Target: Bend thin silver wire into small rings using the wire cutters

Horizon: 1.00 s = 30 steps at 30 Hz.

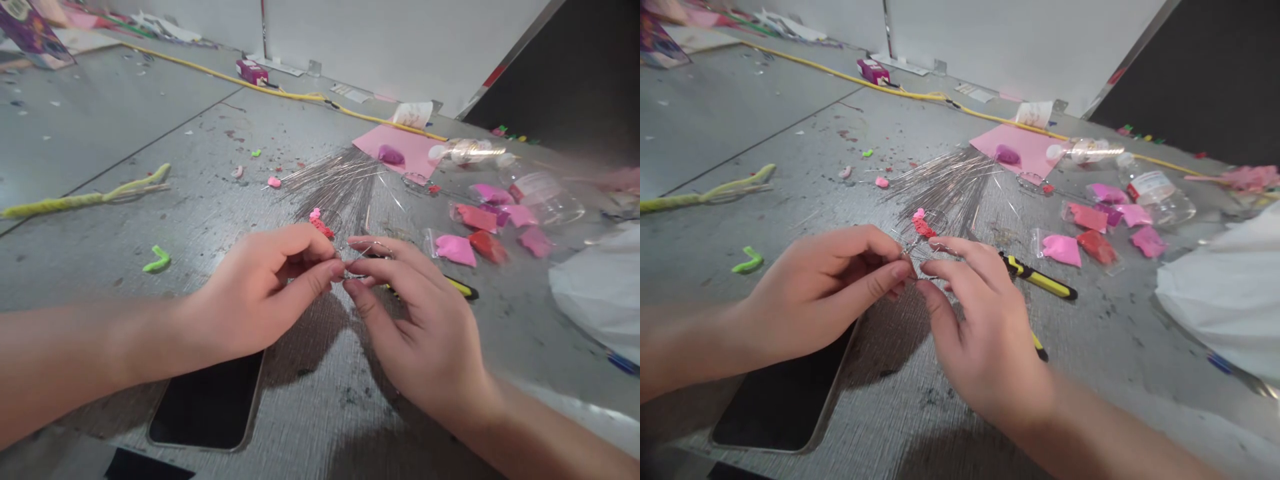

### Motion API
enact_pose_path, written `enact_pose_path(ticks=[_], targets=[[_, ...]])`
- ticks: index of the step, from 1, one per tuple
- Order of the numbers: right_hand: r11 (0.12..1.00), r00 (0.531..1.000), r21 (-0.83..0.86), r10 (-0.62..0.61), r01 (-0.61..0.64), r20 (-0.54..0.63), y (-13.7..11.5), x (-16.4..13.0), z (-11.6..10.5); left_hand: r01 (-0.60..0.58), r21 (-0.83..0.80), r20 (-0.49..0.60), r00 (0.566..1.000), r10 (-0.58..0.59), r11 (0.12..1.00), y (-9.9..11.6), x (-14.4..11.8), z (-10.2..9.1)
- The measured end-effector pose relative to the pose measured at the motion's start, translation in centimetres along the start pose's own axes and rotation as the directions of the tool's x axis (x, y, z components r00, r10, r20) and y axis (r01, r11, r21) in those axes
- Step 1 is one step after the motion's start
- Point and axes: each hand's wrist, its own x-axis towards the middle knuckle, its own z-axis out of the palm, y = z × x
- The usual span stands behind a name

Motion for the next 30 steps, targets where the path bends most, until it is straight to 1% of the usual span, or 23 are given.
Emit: enact_pose_path(ticks=[3,5,9,18,23,30], targets=[[0.992,0.997,0.101,0.072,-0.071,0.001,-0.3,0.0,0.1,0.038,-0.045,0.002,0.999,-0.038,0.998,0.2,0.0,0.0],[0.987,0.996,0.135,0.086,-0.087,0.017,-0.4,0.0,0.0,0.070,-0.072,0.017,0.997,-0.069,0.995,0.4,0.1,0.0],[0.989,0.997,0.132,0.067,-0.071,0.037,-0.6,0.1,-0.2,0.147,-0.137,0.064,0.988,-0.139,0.980,0.7,0.1,0.0],[0.997,1.000,0.079,0.001,0.001,-0.020,-0.9,0.1,-0.2,0.323,-0.329,0.120,0.946,-0.300,0.887,0.7,0.4,0.0],[1.000,1.000,0.016,0.008,-0.008,-0.009,-1.1,0.0,-0.1,0.336,-0.359,0.114,0.942,-0.316,0.871,0.6,0.5,-0.1],[0.997,0.998,0.042,0.057,-0.058,0.025,-1.3,-0.1,-0.2,0.308,-0.310,0.103,0.951,-0.290,0.900,0.8,0.4,-0.1]])
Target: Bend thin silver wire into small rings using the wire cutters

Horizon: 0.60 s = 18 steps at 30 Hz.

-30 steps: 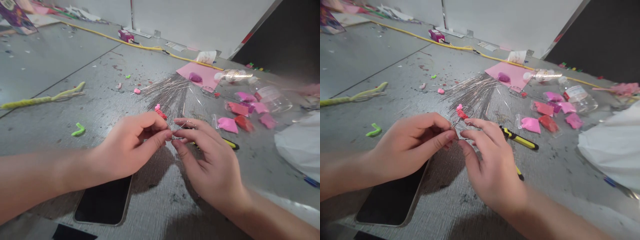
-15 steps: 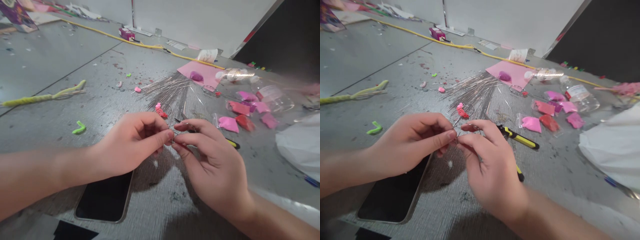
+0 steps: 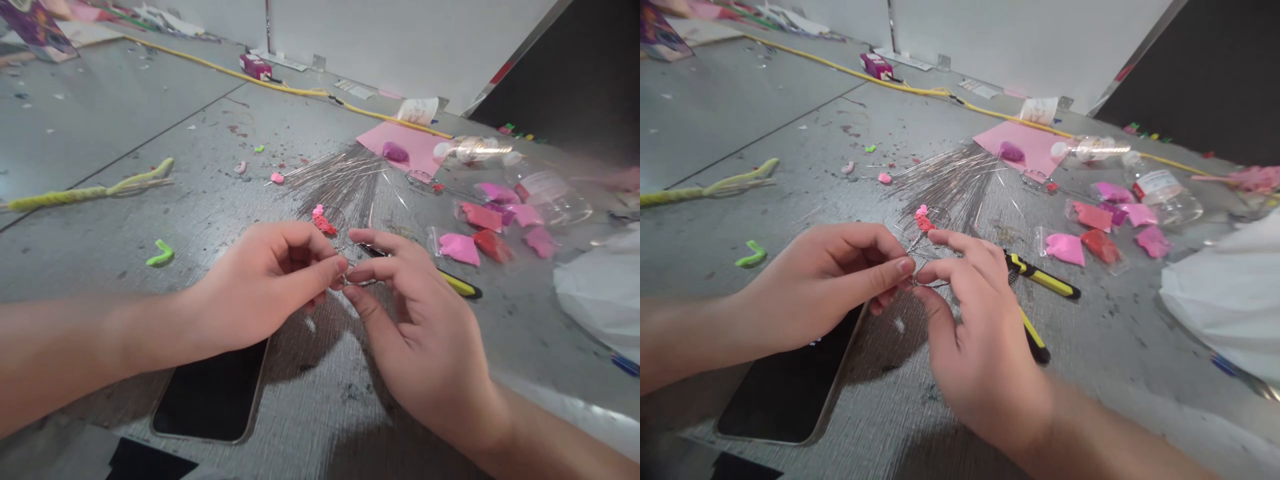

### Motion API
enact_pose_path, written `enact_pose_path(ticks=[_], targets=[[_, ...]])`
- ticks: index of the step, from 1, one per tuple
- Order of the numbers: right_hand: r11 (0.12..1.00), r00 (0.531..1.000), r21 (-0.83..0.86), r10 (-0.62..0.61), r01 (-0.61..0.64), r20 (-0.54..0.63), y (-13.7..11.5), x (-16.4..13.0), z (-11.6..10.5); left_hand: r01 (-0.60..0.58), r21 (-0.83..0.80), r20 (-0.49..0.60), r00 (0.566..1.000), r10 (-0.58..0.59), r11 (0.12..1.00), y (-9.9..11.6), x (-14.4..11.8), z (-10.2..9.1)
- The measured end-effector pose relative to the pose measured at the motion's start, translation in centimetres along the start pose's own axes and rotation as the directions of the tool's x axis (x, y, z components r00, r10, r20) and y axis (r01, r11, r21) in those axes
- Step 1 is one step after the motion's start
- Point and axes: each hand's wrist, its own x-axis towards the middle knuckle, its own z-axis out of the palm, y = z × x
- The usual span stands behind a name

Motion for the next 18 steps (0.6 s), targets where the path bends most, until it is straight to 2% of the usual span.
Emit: enact_pose_path(ticks=[6,10,15,18], targets=[[0.996,0.996,-0.047,-0.074,0.073,-0.040,-0.3,0.1,0.2,0.078,-0.077,0.010,0.997,-0.077,0.994,0.0,-0.2,0.1],[0.984,0.984,-0.050,-0.175,0.174,-0.031,0.1,0.4,0.0,0.135,-0.268,0.015,0.991,-0.136,0.954,-0.1,-0.4,0.3],[0.920,0.922,-0.097,-0.385,0.380,-0.039,1.7,0.5,-0.3,0.266,-0.481,0.141,0.964,-0.225,0.835,0.0,-0.4,0.4],[0.915,0.919,-0.089,-0.395,0.392,-0.014,2.5,0.5,-0.5,0.239,-0.458,0.152,0.970,-0.190,0.856,0.0,-0.3,0.4]])
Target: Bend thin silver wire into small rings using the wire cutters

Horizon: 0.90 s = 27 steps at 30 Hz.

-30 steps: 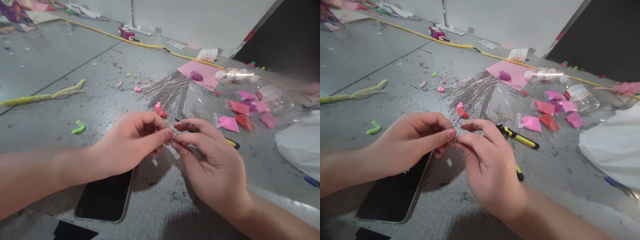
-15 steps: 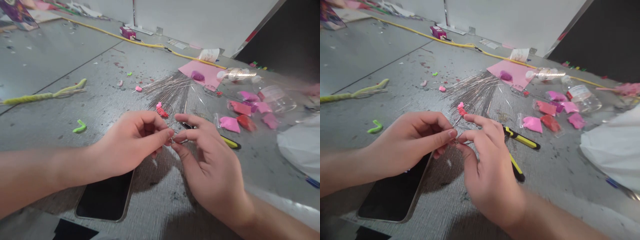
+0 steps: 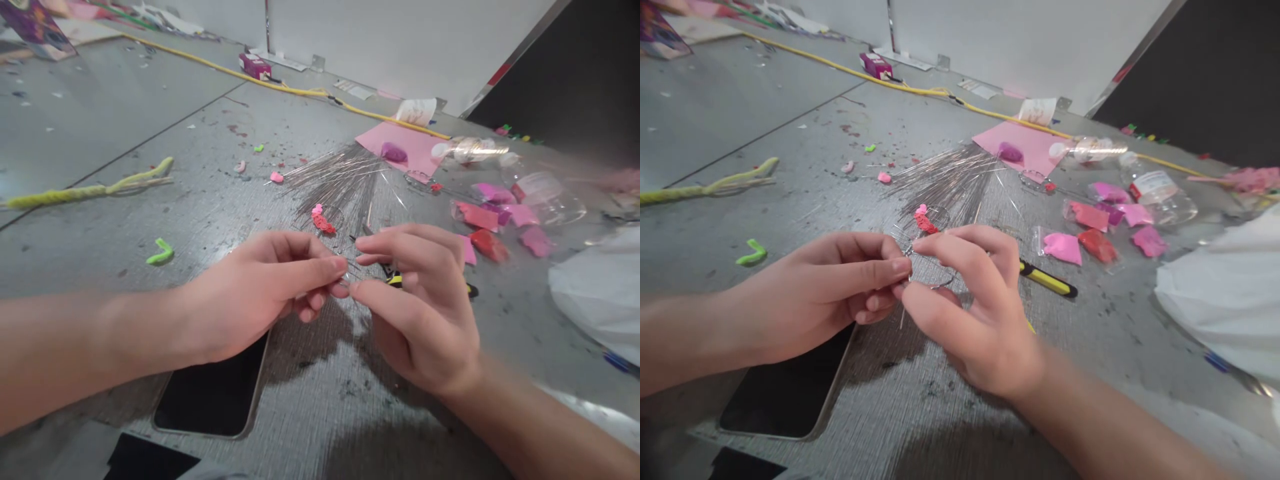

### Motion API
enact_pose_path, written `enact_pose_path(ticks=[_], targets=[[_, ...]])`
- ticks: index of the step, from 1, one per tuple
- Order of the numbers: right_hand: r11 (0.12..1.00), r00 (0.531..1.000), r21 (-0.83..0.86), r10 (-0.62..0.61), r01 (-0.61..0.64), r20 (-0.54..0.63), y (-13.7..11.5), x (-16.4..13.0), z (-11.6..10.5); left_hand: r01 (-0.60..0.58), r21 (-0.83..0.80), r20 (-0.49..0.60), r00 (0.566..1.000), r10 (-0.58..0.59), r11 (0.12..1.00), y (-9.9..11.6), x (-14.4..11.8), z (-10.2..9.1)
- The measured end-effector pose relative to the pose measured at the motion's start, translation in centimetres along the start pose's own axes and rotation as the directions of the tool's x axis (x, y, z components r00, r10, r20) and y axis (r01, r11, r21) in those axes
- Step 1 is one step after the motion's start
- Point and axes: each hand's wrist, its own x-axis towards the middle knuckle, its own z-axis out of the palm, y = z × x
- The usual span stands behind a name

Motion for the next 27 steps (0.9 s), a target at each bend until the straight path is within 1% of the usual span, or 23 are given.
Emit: enact_pose_path(ticks=[2,3,4,5,7,9,10,11,13,15,17,19,24,25,27], targets=[[0.998,0.998,0.042,0.046,-0.048,0.037,0.4,0.0,-0.2,-0.102,0.158,-0.020,0.994,0.107,0.982,0.1,0.1,-0.1],[0.994,0.995,0.064,0.084,-0.087,0.048,0.5,0.0,-0.3,-0.168,0.268,-0.028,0.983,0.182,0.949,0.1,0.2,-0.2],[0.988,0.991,0.080,0.126,-0.130,0.053,0.6,0.1,-0.5,-0.233,0.386,-0.025,0.965,0.263,0.892,0.1,0.2,-0.3],[0.981,0.984,0.086,0.166,-0.171,0.062,0.7,0.2,-0.6,-0.290,0.501,-0.008,0.941,0.339,0.815,0.2,0.2,-0.4],[0.969,0.970,0.088,0.221,-0.230,0.103,0.6,0.5,-0.8,-0.382,0.679,0.059,0.880,0.472,0.627,0.3,0.0,-0.6],[0.957,0.954,0.119,0.240,-0.264,0.181,0.3,0.8,-0.9,-0.463,0.763,0.156,0.809,0.567,0.451,0.3,-0.1,-0.8],[0.949,0.946,0.145,0.247,-0.280,0.208,0.1,0.9,-0.9,-0.491,0.780,0.197,0.782,0.591,0.389,0.3,-0.2,-0.9],[0.941,0.941,0.168,0.255,-0.295,0.222,-0.1,1.1,-0.9,-0.511,0.786,0.229,0.763,0.605,0.348,0.3,-0.2,-1.0],[0.928,0.934,0.189,0.279,-0.322,0.223,-0.6,1.2,-0.9,-0.524,0.793,0.261,0.754,0.603,0.312,0.3,-0.2,-1.1],[0.928,0.931,0.175,0.289,-0.330,0.224,-0.9,1.4,-0.9,-0.512,0.802,0.259,0.762,0.594,0.307,0.4,-0.3,-1.0],[0.931,0.929,0.162,0.284,-0.326,0.239,-1.1,1.5,-1.0,-0.513,0.798,0.249,0.758,0.603,0.316,0.3,-0.3,-0.9],[0.934,0.930,0.156,0.279,-0.320,0.240,-1.3,1.7,-1.1,-0.502,0.789,0.219,0.769,0.600,0.355,0.3,-0.5,-0.7],[0.935,0.930,0.158,0.275,-0.318,0.245,-1.7,1.8,-1.3,-0.422,0.731,0.107,0.847,0.521,0.536,0.0,-0.8,-0.4],[0.942,0.933,0.147,0.261,-0.303,0.247,-1.7,1.8,-1.3,-0.409,0.708,0.086,0.860,0.503,0.576,0.1,-0.7,-0.3],[0.968,0.952,0.109,0.194,-0.225,0.236,-1.5,1.8,-1.2,-0.367,0.643,0.042,0.893,0.448,0.672,0.2,-0.7,-0.2]])
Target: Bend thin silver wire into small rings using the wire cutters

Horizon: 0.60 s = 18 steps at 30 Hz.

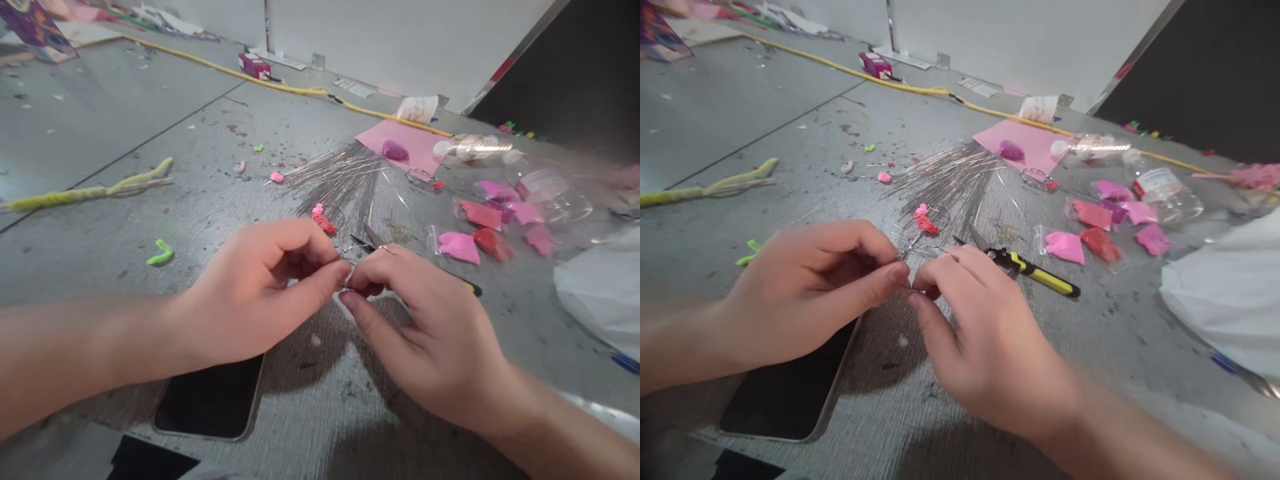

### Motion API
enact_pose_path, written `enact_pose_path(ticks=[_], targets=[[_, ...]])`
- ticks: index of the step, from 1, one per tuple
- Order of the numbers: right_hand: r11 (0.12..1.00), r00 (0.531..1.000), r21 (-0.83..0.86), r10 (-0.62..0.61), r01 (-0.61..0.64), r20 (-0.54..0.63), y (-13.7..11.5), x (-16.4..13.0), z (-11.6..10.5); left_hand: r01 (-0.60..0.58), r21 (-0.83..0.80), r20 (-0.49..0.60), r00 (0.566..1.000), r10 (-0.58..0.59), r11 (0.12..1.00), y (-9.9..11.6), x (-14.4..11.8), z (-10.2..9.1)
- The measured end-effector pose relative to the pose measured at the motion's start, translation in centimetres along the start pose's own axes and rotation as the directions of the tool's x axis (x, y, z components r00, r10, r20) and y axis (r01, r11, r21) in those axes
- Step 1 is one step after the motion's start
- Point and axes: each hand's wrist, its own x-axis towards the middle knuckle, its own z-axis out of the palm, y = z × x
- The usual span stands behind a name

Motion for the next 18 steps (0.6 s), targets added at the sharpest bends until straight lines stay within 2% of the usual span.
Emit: enact_pose_path(ticks=[4,9,13,15,18], targets=[[0.974,0.982,-0.130,-0.186,0.183,-0.014,0.9,-0.1,0.4,0.190,-0.202,0.076,0.981,-0.178,0.961,0.3,0.4,0.0],[0.938,0.966,-0.259,-0.253,0.232,-0.049,2.2,-0.9,1.1,0.323,-0.357,0.150,0.946,-0.287,0.877,0.0,0.4,0.0],[0.837,0.905,-0.425,-0.417,0.345,-0.084,2.6,-1.3,1.6,0.400,-0.511,0.207,0.917,-0.342,0.761,-0.3,0.2,0.3],[0.799,0.886,-0.500,-0.447,0.333,-0.125,2.5,-1.4,1.8,0.455,-0.582,0.240,0.888,-0.392,0.674,-0.2,0.3,0.4],[0.798,0.914,-0.555,-0.376,0.236,-0.152,2.1,-1.4,1.9,0.538,-0.624,0.285,0.832,-0.477,0.567,-0.1,0.7,0.6]])
